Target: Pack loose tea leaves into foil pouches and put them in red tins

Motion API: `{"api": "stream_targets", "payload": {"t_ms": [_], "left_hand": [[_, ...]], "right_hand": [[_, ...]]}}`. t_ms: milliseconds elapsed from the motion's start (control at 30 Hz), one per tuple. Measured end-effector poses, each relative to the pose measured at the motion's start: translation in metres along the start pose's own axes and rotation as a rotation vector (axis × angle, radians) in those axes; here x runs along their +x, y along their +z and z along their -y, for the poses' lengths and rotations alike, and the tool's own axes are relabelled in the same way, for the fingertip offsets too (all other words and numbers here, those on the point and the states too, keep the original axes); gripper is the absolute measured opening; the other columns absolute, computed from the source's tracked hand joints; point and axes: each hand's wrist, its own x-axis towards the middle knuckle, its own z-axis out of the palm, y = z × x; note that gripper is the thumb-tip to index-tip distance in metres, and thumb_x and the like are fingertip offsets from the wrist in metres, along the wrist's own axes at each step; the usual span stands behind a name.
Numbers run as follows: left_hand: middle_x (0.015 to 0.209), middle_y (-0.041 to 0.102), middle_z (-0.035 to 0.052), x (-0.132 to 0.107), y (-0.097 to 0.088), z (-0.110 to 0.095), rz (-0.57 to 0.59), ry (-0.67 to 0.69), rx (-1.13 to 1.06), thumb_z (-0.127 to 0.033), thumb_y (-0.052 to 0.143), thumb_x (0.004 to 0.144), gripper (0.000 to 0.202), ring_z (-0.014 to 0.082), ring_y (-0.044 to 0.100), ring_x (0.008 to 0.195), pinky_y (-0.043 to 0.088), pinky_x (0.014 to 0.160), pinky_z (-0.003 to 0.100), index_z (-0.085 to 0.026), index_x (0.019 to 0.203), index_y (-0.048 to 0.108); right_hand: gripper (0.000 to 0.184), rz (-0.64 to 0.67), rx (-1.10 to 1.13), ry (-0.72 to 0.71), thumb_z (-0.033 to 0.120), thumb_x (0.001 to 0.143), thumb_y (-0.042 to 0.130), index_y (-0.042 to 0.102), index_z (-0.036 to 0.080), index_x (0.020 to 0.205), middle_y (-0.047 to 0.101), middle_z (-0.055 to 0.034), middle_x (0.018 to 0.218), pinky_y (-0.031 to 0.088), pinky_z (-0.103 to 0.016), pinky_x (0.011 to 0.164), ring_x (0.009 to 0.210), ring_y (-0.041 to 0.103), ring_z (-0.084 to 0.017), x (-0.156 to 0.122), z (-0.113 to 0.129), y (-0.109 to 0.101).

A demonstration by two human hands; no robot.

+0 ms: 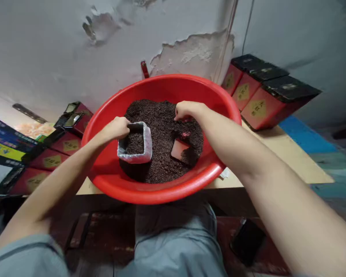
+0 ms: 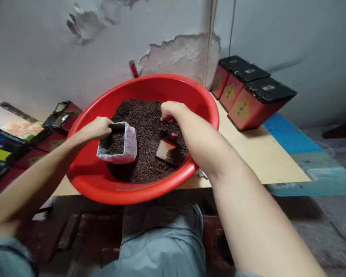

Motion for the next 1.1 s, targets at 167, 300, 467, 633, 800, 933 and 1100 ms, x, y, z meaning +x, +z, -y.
{"api": "stream_targets", "payload": {"t_ms": [167, 300, 467, 633, 800, 933, 1100], "left_hand": [[0.096, 0.080, 0.0120, 0.006, 0.001, 0.000, -0.046, -0.034, -0.031, -0.009, 0.053, 0.072, 0.044, 0.0241, 0.074, 0.088, 0.048, 0.062, 0.021, -0.013, 0.107, 0.080], [0.099, 0.079, 0.0146, 0.007, 0.007, -0.001, -0.053, -0.056, -0.075, -0.009, 0.052, 0.076, 0.041, 0.0256, 0.074, 0.089, 0.051, 0.066, 0.024, -0.012, 0.108, 0.079], [0.111, 0.075, 0.0156, -0.013, -0.004, 0.005, -0.179, 0.084, 0.070, -0.019, 0.058, 0.084, 0.041, 0.0291, 0.071, 0.103, 0.054, 0.087, 0.034, -0.014, 0.124, 0.070], [0.090, 0.074, 0.0046, -0.034, -0.025, -0.006, -0.017, 0.330, 0.072, -0.027, 0.067, 0.084, 0.021, 0.0192, 0.070, 0.085, 0.050, 0.080, 0.026, -0.019, 0.100, 0.076], [0.075, 0.074, 0.0010, -0.007, -0.007, -0.027, 0.327, 0.475, 0.082, -0.015, 0.064, 0.077, 0.013, 0.0138, 0.065, 0.068, 0.045, 0.060, 0.019, -0.017, 0.085, 0.075], [0.072, 0.074, 0.0002, 0.015, 0.002, -0.027, 0.535, 0.372, -0.077, -0.018, 0.068, 0.074, 0.013, 0.0148, 0.068, 0.065, 0.052, 0.061, 0.019, -0.019, 0.086, 0.074], [0.071, 0.073, 0.0006, 0.017, 0.002, -0.024, 0.564, 0.329, -0.144, -0.016, 0.073, 0.072, 0.012, 0.0151, 0.070, 0.065, 0.054, 0.063, 0.019, -0.019, 0.083, 0.073]], "right_hand": [[0.024, 0.053, 0.054, 0.067, 0.033, 0.097, 0.067, 0.074, 0.014, 0.111, 0.076, -0.0081, 0.089, 0.060, -0.031, 0.070, 0.081, 0.075, -0.022, 0.002, 0.004, 0.003], [0.030, 0.057, 0.045, 0.078, 0.037, 0.094, 0.071, 0.075, 0.015, 0.114, 0.077, -0.0100, 0.101, 0.061, -0.036, 0.079, 0.092, 0.075, -0.025, 0.005, 0.002, 0.005], [0.031, 0.056, -0.007, 0.039, 0.038, 0.094, 0.071, 0.074, 0.017, 0.117, 0.076, -0.0080, 0.100, 0.060, -0.036, 0.081, 0.095, 0.074, -0.026, 0.012, -0.008, 0.002], [0.032, 0.042, -0.005, 0.052, 0.038, 0.096, 0.067, 0.073, 0.017, 0.120, 0.076, -0.0078, 0.098, 0.060, -0.036, 0.081, 0.095, 0.074, -0.026, 0.016, -0.016, -0.002], [0.037, 0.067, 0.018, 0.064, 0.042, 0.094, 0.071, 0.073, 0.018, 0.121, 0.076, -0.0087, 0.104, 0.059, -0.039, 0.085, 0.099, 0.074, -0.029, 0.019, -0.017, -0.001], [0.039, 0.077, -0.009, 0.047, 0.046, 0.093, 0.071, 0.072, 0.021, 0.123, 0.076, -0.0077, 0.106, 0.059, -0.040, 0.085, 0.101, 0.073, -0.031, 0.029, -0.020, 0.003], [0.035, 0.203, 0.049, 0.003, 0.040, 0.088, 0.077, 0.074, 0.021, 0.117, 0.075, -0.0061, 0.104, 0.058, -0.040, 0.085, 0.104, 0.072, -0.031, 0.037, -0.014, 0.013]]}}
